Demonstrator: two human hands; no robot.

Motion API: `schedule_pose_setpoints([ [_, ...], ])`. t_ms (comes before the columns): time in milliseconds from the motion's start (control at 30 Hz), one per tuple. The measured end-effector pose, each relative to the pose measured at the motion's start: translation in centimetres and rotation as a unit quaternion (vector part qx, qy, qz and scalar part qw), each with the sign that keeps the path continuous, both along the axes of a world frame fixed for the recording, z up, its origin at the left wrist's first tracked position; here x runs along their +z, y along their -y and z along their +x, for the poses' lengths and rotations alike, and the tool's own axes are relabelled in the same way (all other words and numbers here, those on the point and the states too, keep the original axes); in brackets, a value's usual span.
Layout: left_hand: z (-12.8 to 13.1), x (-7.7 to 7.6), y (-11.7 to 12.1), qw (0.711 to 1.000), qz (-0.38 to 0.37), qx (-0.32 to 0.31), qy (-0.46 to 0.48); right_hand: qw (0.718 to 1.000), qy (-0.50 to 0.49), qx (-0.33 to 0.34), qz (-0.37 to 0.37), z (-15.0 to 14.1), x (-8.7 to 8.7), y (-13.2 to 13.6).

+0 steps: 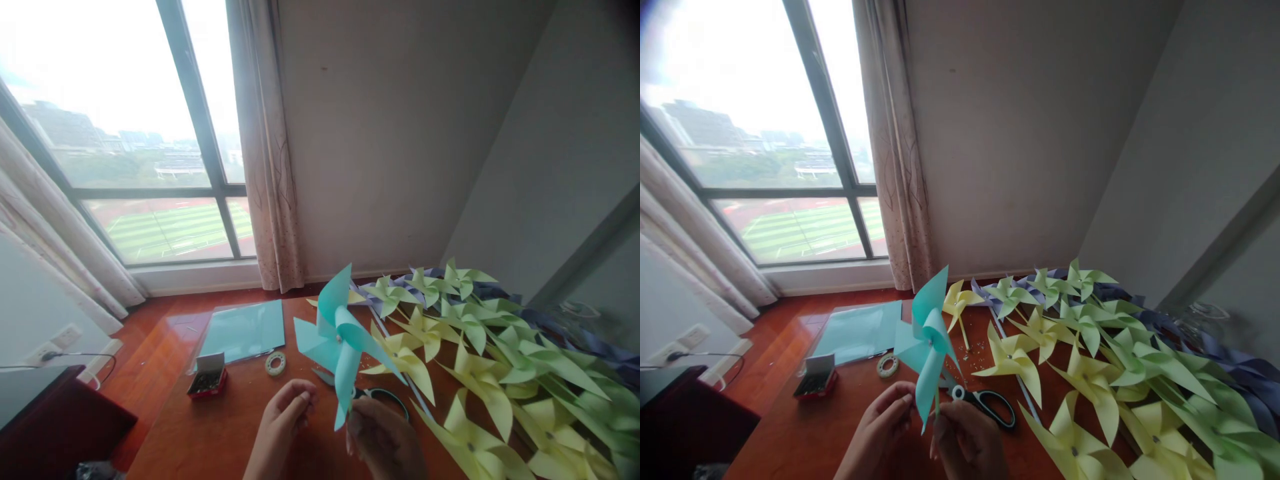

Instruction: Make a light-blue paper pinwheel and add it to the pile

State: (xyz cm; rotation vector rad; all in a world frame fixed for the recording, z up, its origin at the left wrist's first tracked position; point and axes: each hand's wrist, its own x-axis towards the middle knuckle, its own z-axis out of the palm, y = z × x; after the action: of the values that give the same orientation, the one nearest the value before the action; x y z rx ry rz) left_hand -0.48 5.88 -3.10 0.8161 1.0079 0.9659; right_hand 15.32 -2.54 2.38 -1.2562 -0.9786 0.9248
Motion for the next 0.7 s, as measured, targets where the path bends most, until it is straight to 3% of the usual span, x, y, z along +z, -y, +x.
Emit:
schedule_pose_setpoints([
  [133, 0.3, 1.5, 0.8, 0.999, 0.021, -0.027, -0.005, 0.998, -0.014, 0.067, -0.01, 0.1, -0.7, -0.4],
  [300, 0.7, 2.3, 1.6, 0.999, 0.011, -0.039, 0.035, 0.997, 0.013, 0.07, -0.024, -0.1, -2.2, -0.2],
  [567, 1.5, 2.6, 2.0, 0.999, -0.006, 0.003, 0.041, 0.974, 0.2, 0.093, -0.042, -0.5, -1.9, 0.4],
  [700, 1.6, 2.7, 2.1, 0.999, -0.001, 0.047, 0.025, 0.961, 0.272, 0.051, -0.007, -0.8, -2.9, 0.4],
])
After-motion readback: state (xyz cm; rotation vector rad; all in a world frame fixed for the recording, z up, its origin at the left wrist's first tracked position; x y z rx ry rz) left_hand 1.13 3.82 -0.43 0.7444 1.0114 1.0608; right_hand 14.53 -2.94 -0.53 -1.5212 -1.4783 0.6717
